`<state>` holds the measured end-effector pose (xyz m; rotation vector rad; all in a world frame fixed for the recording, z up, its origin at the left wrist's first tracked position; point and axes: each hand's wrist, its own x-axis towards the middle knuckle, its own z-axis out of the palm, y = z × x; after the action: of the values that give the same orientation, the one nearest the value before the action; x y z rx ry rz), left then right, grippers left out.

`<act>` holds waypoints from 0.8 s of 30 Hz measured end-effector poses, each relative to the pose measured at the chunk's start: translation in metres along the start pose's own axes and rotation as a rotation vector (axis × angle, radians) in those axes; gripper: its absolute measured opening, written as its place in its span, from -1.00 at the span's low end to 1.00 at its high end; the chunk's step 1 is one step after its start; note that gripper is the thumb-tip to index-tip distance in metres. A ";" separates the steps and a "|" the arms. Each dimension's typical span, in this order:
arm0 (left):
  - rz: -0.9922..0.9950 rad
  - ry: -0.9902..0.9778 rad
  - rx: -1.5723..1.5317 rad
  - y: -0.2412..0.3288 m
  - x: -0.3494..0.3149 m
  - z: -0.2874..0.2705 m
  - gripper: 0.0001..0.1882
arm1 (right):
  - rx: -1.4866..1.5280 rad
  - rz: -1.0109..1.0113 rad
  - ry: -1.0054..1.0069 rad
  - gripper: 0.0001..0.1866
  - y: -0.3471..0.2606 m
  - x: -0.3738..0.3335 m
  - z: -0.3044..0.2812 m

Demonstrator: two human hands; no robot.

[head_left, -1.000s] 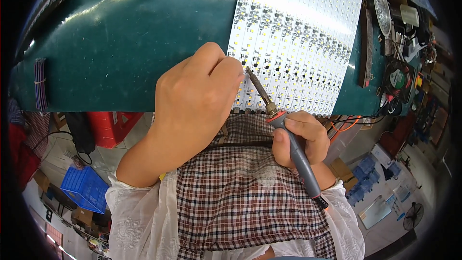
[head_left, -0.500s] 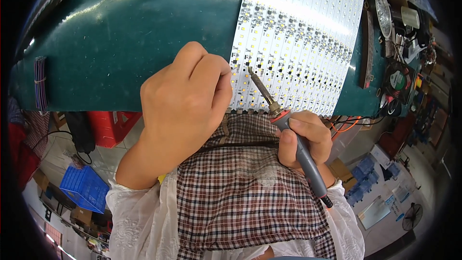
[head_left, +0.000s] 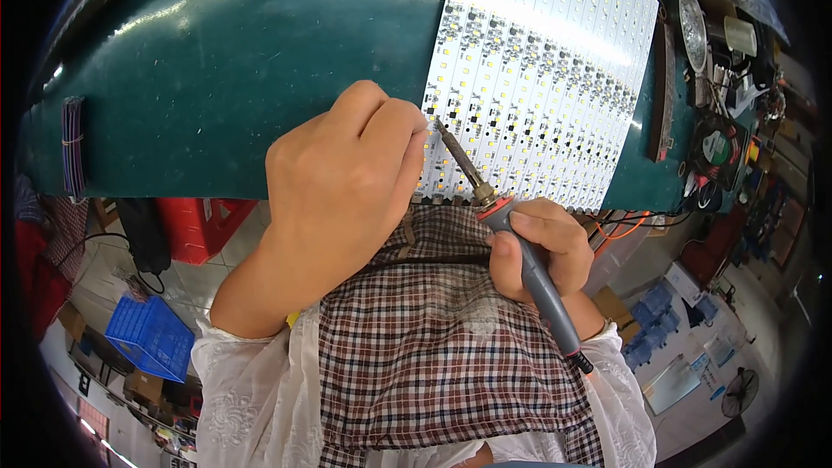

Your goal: The person places electronic components onto LED strip boards by hand, then solders pins to the boards using a soldering iron and solder wire.

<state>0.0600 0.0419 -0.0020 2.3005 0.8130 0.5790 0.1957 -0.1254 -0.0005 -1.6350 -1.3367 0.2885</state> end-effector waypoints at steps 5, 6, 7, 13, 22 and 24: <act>0.011 -0.031 0.011 0.000 0.002 -0.002 -0.87 | -0.019 -0.012 -0.010 -0.71 -0.001 0.003 0.000; 0.025 -0.020 0.000 -0.001 0.003 -0.002 -0.88 | -0.022 -0.009 -0.012 -0.70 -0.001 0.003 0.000; 0.039 -0.008 -0.011 -0.001 0.003 -0.002 -0.89 | -0.022 -0.010 -0.012 -0.70 -0.001 0.002 0.000; -0.010 -0.019 -0.038 0.000 0.002 -0.003 -0.89 | -0.015 -0.012 -0.005 -0.70 0.000 0.001 0.001; 0.063 -0.014 -0.008 -0.004 0.003 -0.003 -0.88 | 0.022 0.003 0.011 -0.71 0.000 -0.005 -0.001; 0.039 -0.019 -0.008 -0.002 0.001 -0.003 -0.86 | 0.064 0.015 0.080 -0.74 -0.001 -0.006 -0.003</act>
<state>0.0581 0.0451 -0.0011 2.3155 0.7576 0.5761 0.1950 -0.1320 -0.0005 -1.5872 -1.2438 0.2693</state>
